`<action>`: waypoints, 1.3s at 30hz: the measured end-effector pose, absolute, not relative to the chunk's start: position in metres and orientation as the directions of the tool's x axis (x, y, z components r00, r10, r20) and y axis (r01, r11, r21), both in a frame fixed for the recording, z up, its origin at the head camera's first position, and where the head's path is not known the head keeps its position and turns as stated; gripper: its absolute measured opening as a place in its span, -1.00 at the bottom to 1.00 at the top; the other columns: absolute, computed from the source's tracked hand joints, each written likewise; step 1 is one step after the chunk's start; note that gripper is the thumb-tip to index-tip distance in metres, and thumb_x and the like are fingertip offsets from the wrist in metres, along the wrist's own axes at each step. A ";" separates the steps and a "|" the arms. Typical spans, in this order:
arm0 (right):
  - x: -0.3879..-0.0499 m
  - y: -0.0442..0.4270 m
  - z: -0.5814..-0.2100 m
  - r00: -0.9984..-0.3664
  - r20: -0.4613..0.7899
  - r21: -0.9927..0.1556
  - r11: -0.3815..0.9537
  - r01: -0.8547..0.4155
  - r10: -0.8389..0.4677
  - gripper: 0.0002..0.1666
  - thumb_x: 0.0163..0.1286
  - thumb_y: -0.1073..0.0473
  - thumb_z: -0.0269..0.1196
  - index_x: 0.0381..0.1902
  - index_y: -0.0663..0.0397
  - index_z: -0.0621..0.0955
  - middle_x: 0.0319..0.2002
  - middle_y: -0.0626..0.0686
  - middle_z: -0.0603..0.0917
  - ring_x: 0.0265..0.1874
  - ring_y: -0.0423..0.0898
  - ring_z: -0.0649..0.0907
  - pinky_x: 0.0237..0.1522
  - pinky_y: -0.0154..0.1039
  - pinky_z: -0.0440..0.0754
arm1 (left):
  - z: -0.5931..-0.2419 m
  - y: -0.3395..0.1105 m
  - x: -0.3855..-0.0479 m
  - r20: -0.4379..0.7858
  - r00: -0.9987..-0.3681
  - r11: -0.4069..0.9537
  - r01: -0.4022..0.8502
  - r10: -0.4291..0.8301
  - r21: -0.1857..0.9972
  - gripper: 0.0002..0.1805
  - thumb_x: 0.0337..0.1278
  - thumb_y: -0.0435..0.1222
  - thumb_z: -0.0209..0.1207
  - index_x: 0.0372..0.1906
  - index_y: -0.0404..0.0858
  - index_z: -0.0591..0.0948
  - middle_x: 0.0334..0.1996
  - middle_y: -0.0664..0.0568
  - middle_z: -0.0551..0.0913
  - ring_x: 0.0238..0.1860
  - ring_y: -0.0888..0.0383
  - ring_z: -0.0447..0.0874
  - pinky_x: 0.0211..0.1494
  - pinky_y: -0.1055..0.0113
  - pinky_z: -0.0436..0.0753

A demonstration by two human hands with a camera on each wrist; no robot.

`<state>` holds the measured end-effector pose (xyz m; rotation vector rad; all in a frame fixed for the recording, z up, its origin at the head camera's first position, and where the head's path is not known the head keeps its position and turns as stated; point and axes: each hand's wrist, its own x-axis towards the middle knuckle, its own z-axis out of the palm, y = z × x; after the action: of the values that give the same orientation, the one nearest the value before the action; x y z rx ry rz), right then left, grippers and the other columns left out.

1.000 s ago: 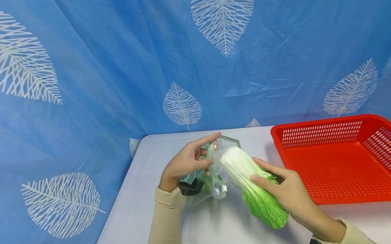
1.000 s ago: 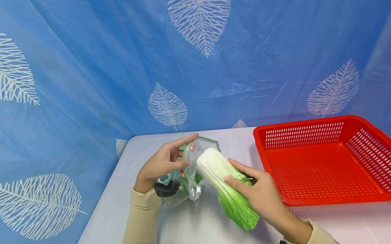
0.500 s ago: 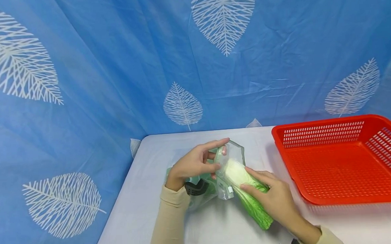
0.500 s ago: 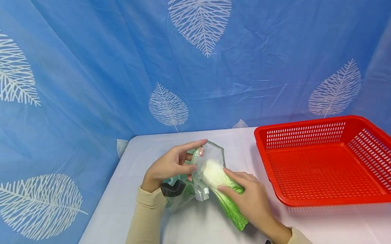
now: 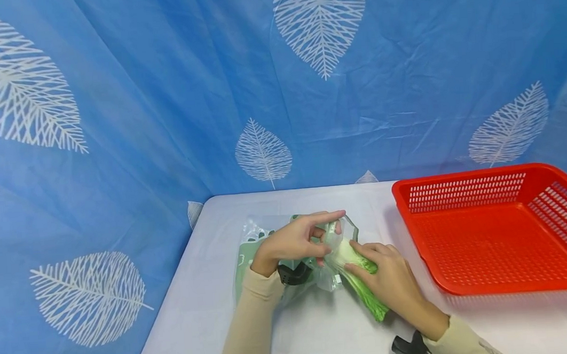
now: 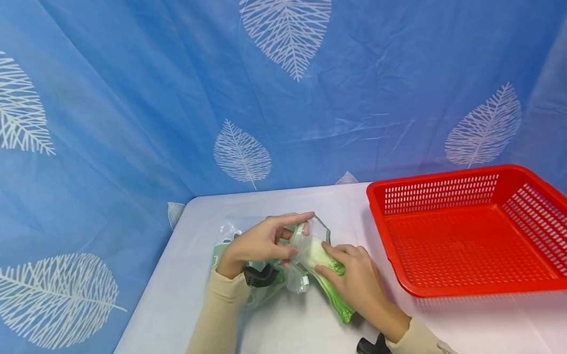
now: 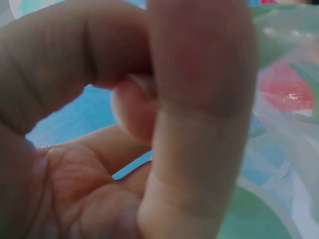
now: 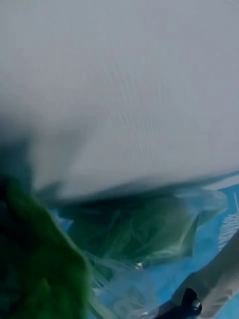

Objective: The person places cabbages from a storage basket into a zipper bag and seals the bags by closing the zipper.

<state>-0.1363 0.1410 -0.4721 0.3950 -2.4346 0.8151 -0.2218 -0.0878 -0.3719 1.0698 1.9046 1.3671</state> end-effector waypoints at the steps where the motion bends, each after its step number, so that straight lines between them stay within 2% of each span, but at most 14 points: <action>1: -0.137 0.141 -0.474 -0.821 0.563 -0.475 0.775 -0.418 -0.097 -0.32 0.10 -0.05 0.59 0.19 0.03 0.73 -0.12 0.08 0.75 -0.19 0.08 0.67 -0.18 0.04 0.65 | -0.373 -0.086 -0.222 0.008 -0.526 0.166 0.283 0.850 0.944 -0.15 0.29 -0.56 0.13 0.63 -0.10 0.18 0.23 -0.05 0.43 -0.48 0.01 0.65 -0.31 -0.04 0.76; 5: -0.135 0.144 -0.482 -0.860 0.505 -0.534 0.754 -0.382 -0.078 -0.23 0.18 -0.11 0.54 0.33 0.00 0.63 0.12 0.13 0.66 0.01 0.15 0.60 0.00 0.15 0.55 | -0.376 -0.084 -0.224 0.005 -0.535 0.176 0.287 0.845 0.942 -0.16 0.28 -0.57 0.13 0.63 -0.18 0.16 0.25 -0.01 0.43 -0.50 0.03 0.63 -0.34 0.02 0.76; 10: -0.120 0.156 -0.493 -0.897 0.436 -0.638 0.678 -0.365 -0.072 0.17 0.16 -0.17 0.54 0.62 -0.11 0.25 0.45 0.12 0.38 0.35 0.19 0.38 0.23 0.30 0.38 | -0.376 -0.085 -0.225 0.009 -0.548 0.180 0.290 0.837 0.940 -0.16 0.30 -0.54 0.13 0.63 -0.09 0.19 0.39 0.01 0.35 -0.47 -0.02 0.67 -0.33 -0.07 0.75; 12: -0.113 0.162 -0.497 -0.892 0.443 -0.635 0.668 -0.387 -0.095 0.31 0.08 -0.18 0.59 0.66 -0.13 0.13 0.51 0.10 0.31 0.42 0.17 0.32 0.39 0.18 0.28 | -0.376 -0.084 -0.226 0.009 -0.547 0.180 0.290 0.837 0.940 -0.16 0.31 -0.54 0.13 0.62 -0.03 0.20 0.41 0.01 0.33 -0.47 -0.03 0.68 -0.32 -0.12 0.74; 15: -0.106 0.170 -0.503 -0.853 0.489 -0.538 0.707 -0.459 -0.182 0.41 0.00 -0.27 0.60 0.66 -0.08 0.11 0.54 0.12 0.25 0.44 0.14 0.31 0.50 -0.21 0.12 | -0.374 -0.084 -0.226 0.014 -0.542 0.173 0.293 0.840 0.940 -0.17 0.32 -0.54 0.12 0.62 -0.03 0.19 0.41 0.00 0.33 -0.47 -0.02 0.66 -0.31 -0.16 0.73; 17: -0.103 0.173 -0.506 -0.821 0.515 -0.446 0.741 -0.503 -0.247 0.40 -0.01 -0.38 0.56 0.65 -0.05 0.15 0.56 0.11 0.22 0.45 0.10 0.33 0.48 -0.34 0.10 | -0.373 -0.084 -0.226 0.018 -0.540 0.171 0.298 0.841 0.939 -0.17 0.33 -0.53 0.13 0.62 -0.04 0.19 0.40 0.00 0.33 -0.48 -0.02 0.65 -0.30 -0.16 0.74; 19: -0.102 0.174 -0.509 -0.787 0.541 -0.366 0.759 -0.538 -0.297 0.36 0.01 -0.44 0.51 0.63 -0.03 0.22 0.57 0.11 0.21 0.43 0.09 0.36 0.43 -0.22 0.32 | -0.373 -0.084 -0.226 0.022 -0.537 0.169 0.304 0.843 0.937 -0.18 0.33 -0.53 0.12 0.63 -0.06 0.18 0.41 0.00 0.33 -0.49 -0.03 0.64 -0.30 -0.14 0.74; 21: -0.102 0.174 -0.511 -0.775 0.549 -0.333 0.769 -0.545 -0.312 0.29 0.04 -0.46 0.48 0.60 -0.07 0.28 0.56 0.08 0.23 0.41 0.06 0.40 0.26 -0.07 0.54 | -0.373 -0.085 -0.226 0.024 -0.537 0.170 0.310 0.843 0.936 -0.18 0.34 -0.52 0.12 0.63 -0.07 0.17 0.42 0.00 0.32 -0.48 -0.03 0.64 -0.31 -0.10 0.75; 23: -0.102 0.174 -0.513 -0.776 0.555 -0.335 0.772 -0.540 -0.301 0.24 0.05 -0.44 0.48 0.59 -0.11 0.31 0.54 0.07 0.28 0.38 0.05 0.44 0.13 0.03 0.62 | -0.374 -0.086 -0.225 0.023 -0.538 0.173 0.310 0.843 0.935 -0.18 0.35 -0.51 0.13 0.63 -0.07 0.17 0.42 0.00 0.32 -0.48 -0.04 0.65 -0.32 -0.06 0.75; 25: -0.103 0.174 -0.514 -0.782 0.557 -0.363 0.765 -0.532 -0.279 0.19 0.06 -0.39 0.51 0.57 -0.14 0.34 0.52 0.06 0.33 0.35 0.05 0.47 0.23 -0.16 0.56 | -0.375 -0.087 -0.225 0.021 -0.537 0.176 0.312 0.843 0.934 -0.19 0.36 -0.50 0.13 0.63 -0.05 0.18 0.42 0.02 0.32 -0.47 -0.04 0.66 -0.33 -0.02 0.76; 28: -0.106 0.174 -0.515 -0.787 0.567 -0.414 0.742 -0.527 -0.243 0.13 0.04 -0.27 0.56 0.54 -0.16 0.41 0.47 0.03 0.40 0.31 0.04 0.53 0.37 -0.48 0.29 | -0.375 -0.087 -0.226 0.018 -0.537 0.182 0.318 0.844 0.930 -0.19 0.36 -0.49 0.13 0.62 -0.03 0.18 0.34 0.00 0.39 -0.46 -0.05 0.68 -0.35 0.04 0.75; 30: -0.108 0.173 -0.517 -0.785 0.580 -0.449 0.717 -0.533 -0.221 0.08 0.03 -0.17 0.60 0.50 -0.14 0.46 0.44 0.04 0.44 0.28 0.04 0.56 0.37 -0.61 0.12 | -0.375 -0.087 -0.225 0.019 -0.538 0.185 0.323 0.843 0.928 -0.19 0.35 -0.48 0.13 0.62 -0.02 0.18 0.32 0.01 0.40 -0.45 -0.05 0.68 -0.35 0.05 0.75; 33: -0.111 0.173 -0.518 -0.781 0.597 -0.492 0.685 -0.538 -0.184 0.01 0.01 -0.02 0.63 0.45 -0.11 0.52 0.39 0.05 0.50 0.26 0.03 0.58 0.37 -0.60 0.16 | -0.375 -0.087 -0.224 0.022 -0.541 0.188 0.329 0.841 0.926 -0.19 0.35 -0.48 0.13 0.62 -0.02 0.18 0.29 0.00 0.42 -0.45 -0.06 0.69 -0.36 0.04 0.74; 39: -0.113 0.173 -0.517 -0.770 0.624 -0.530 0.650 -0.544 -0.135 -0.07 -0.01 0.13 0.64 0.38 -0.08 0.60 0.34 0.05 0.56 0.26 -0.04 0.59 0.33 -0.58 0.27 | -0.374 -0.085 -0.223 0.024 -0.539 0.191 0.339 0.842 0.921 -0.19 0.35 -0.49 0.13 0.63 -0.06 0.18 0.33 0.03 0.40 -0.45 -0.05 0.69 -0.35 0.03 0.75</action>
<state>-0.1126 0.1733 -0.5166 0.5271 -2.3240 0.9917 -0.2232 -0.0853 -0.3739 1.1015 1.9746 1.3294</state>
